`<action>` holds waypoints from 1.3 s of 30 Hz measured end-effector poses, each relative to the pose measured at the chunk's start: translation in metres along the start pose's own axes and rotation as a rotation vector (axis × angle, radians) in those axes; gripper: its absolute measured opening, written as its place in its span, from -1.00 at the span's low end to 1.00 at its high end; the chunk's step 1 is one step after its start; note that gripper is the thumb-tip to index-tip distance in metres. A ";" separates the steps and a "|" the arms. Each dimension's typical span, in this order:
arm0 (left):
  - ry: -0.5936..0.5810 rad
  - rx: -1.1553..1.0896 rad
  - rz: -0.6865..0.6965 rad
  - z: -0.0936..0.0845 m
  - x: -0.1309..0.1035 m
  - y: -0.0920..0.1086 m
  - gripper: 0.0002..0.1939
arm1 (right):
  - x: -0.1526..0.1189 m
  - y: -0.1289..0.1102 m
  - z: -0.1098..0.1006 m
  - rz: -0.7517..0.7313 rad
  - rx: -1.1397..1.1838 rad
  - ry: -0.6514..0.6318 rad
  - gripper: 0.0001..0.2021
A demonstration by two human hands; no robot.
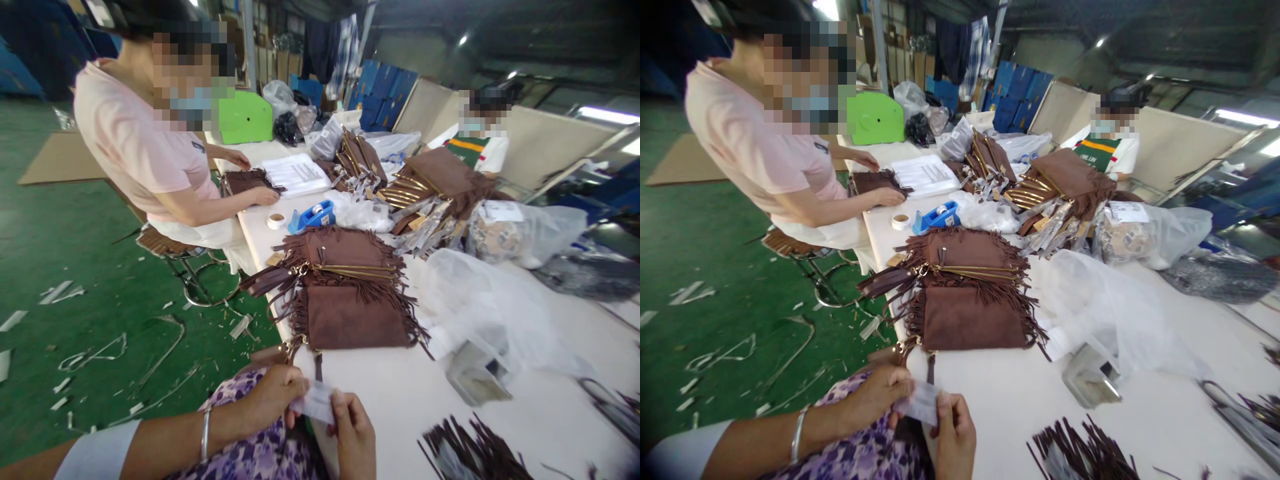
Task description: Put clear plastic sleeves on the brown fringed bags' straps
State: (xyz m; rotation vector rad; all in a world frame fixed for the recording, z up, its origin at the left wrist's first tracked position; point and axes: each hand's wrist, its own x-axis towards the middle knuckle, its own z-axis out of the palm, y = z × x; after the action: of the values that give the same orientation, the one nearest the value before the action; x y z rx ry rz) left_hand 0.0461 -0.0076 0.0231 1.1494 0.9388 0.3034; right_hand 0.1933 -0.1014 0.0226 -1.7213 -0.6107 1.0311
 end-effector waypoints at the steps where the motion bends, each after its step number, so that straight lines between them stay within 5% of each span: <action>1: -0.008 -0.017 0.014 -0.003 0.000 -0.001 -0.31 | 0.000 0.001 -0.001 -0.011 0.006 -0.007 -0.52; 9: -0.016 -0.113 0.042 -0.016 0.001 -0.010 -0.52 | 0.006 0.014 -0.004 0.039 0.133 -0.121 -0.61; 17: 0.038 0.043 0.077 -0.023 -0.007 -0.008 -0.61 | 0.003 0.015 0.002 0.046 -0.029 -0.146 -0.54; 28: 0.199 0.128 0.005 -0.024 -0.014 -0.012 -0.39 | 0.003 0.013 0.020 0.027 -0.120 -0.127 -0.49; 32: 0.125 0.065 -0.057 -0.029 -0.014 -0.016 -0.37 | 0.006 0.008 0.021 -0.012 -0.161 -0.108 -0.49; 39: 0.090 -0.090 0.067 -0.039 -0.012 -0.024 -0.44 | 0.012 0.022 0.014 -0.050 -0.112 -0.174 -0.57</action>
State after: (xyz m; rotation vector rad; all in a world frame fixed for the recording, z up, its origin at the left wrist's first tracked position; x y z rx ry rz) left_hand 0.0031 0.0000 0.0042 1.0933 0.9576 0.4505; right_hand 0.1855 -0.0933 -0.0035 -1.7152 -0.8321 1.1371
